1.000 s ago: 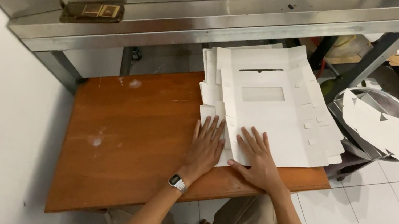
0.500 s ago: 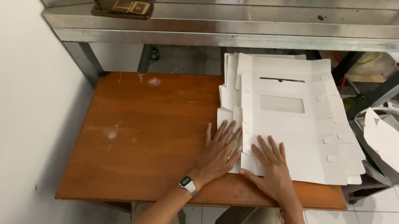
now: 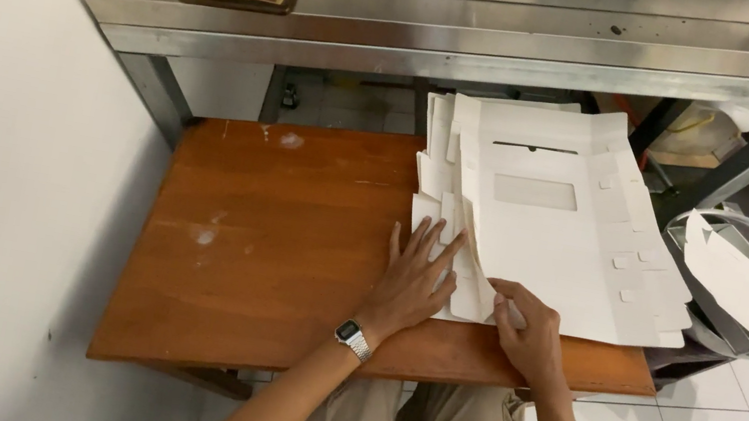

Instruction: The person sits on the floor and assembles white cardboard boxes by folding the flaps and inserting tabs into slots. They handle the flat pieces one by one, fold them into shape, and stack the finished boxes on the table.

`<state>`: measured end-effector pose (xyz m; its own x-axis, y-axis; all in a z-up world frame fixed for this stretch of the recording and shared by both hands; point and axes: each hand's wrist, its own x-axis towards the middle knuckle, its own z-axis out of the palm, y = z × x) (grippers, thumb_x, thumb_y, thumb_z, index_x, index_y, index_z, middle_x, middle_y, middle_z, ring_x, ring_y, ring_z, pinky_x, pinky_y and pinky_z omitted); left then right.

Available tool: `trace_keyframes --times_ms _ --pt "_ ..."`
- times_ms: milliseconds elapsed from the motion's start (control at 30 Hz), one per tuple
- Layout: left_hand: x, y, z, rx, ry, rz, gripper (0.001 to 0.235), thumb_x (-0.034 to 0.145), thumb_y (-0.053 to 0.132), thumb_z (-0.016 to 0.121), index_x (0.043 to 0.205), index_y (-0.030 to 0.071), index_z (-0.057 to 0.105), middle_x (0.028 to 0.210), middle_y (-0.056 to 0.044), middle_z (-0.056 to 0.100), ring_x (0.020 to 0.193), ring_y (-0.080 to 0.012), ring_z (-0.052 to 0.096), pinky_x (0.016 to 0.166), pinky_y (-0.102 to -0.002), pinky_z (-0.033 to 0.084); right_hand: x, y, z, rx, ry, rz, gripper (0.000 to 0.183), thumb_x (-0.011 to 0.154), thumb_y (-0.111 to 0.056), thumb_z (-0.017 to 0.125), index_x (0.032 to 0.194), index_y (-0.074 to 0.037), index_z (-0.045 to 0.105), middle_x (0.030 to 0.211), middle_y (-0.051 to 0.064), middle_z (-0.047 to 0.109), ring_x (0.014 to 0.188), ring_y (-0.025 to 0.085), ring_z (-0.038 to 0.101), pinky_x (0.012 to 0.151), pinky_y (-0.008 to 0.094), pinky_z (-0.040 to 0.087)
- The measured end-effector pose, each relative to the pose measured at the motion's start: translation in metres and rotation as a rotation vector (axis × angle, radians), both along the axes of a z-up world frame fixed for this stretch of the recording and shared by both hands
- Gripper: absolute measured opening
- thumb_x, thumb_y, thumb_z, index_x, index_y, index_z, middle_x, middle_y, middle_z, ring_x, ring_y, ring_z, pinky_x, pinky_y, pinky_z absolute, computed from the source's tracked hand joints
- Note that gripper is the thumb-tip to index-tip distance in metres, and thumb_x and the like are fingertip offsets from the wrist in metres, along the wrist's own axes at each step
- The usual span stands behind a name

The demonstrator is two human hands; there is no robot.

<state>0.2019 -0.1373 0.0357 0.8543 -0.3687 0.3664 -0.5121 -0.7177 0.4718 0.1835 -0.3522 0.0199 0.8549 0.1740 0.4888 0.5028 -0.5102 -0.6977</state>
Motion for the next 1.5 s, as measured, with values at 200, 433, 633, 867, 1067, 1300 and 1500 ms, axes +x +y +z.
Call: trace_keyframes --times_ms 200,433,633,867,1067,1300,1500 --pt "0.004 -0.002 -0.013 0.021 -0.116 0.005 0.051 0.096 0.023 0.048 0.145 0.010 0.054 0.154 -0.030 0.041 0.149 -0.0478 0.031 0.115 -0.078 0.006 -0.002 -0.008 -0.016 0.133 -0.038 -0.187 0.017 0.104 -0.004 0.056 0.098 -0.002 0.072 0.096 0.016 0.078 0.092 0.037 0.075 0.082 0.048 0.062" --pt "0.017 -0.006 -0.039 0.019 -0.297 -0.108 0.041 0.097 0.013 0.048 0.132 0.007 0.067 0.148 -0.020 0.056 0.148 -0.0353 0.042 0.123 -0.069 0.007 -0.002 0.001 -0.034 0.581 -0.017 -0.520 0.026 0.117 -0.017 0.041 0.108 -0.003 0.061 0.106 0.011 0.068 0.089 0.020 0.065 0.080 0.033 0.056" --pt "0.017 -0.005 -0.046 0.167 -0.266 -0.091 0.045 0.103 0.020 0.041 0.142 0.007 0.058 0.152 -0.014 0.052 0.148 -0.0314 0.039 0.121 -0.075 -0.002 0.001 -0.016 0.058 0.821 -0.237 -0.805 0.031 0.113 -0.027 0.043 0.085 -0.017 0.035 0.081 -0.006 0.029 0.075 0.009 0.027 0.072 0.031 0.027" --pt "0.013 -0.002 -0.030 0.149 -0.262 -0.074 0.044 0.102 0.020 0.042 0.140 0.008 0.060 0.152 -0.013 0.053 0.148 -0.0271 0.040 0.120 -0.074 0.000 -0.029 -0.006 0.129 0.334 -0.767 -0.690 0.026 0.121 -0.006 0.035 0.097 0.003 0.037 0.090 0.010 0.036 0.081 0.022 0.033 0.077 0.039 0.034" --pt "0.054 0.100 -0.145 -0.821 -0.053 0.218 0.045 0.105 0.015 0.034 0.144 0.008 0.056 0.150 -0.021 0.053 0.145 -0.0385 0.043 0.123 -0.066 0.006 -0.047 0.078 0.081 0.234 -0.793 0.402 0.031 0.106 -0.021 0.041 0.097 0.003 0.058 0.100 0.026 0.078 0.084 0.042 0.079 0.071 0.057 0.066" --pt "-0.055 0.170 0.057 -1.851 0.156 0.125 0.040 0.111 0.027 0.038 0.145 0.013 0.053 0.139 -0.012 0.054 0.127 -0.0216 0.052 0.119 -0.039 0.032 0.015 0.097 0.055 -0.174 -0.286 0.581 0.018 0.098 0.009 0.046 0.110 0.007 0.059 0.069 0.022 0.069 0.061 0.034 0.071 0.069 0.046 0.060" --pt "0.101 0.294 -0.056 -1.928 0.350 -0.935 0.027 0.106 0.040 0.038 0.123 0.025 0.052 0.121 -0.001 0.052 0.116 -0.0223 0.051 0.092 -0.037 0.044 0.089 0.109 0.082 -0.136 -0.495 0.436 0.011 0.102 0.001 0.053 0.099 -0.005 0.062 0.103 0.007 0.078 0.086 0.030 0.069 0.078 0.040 0.056"
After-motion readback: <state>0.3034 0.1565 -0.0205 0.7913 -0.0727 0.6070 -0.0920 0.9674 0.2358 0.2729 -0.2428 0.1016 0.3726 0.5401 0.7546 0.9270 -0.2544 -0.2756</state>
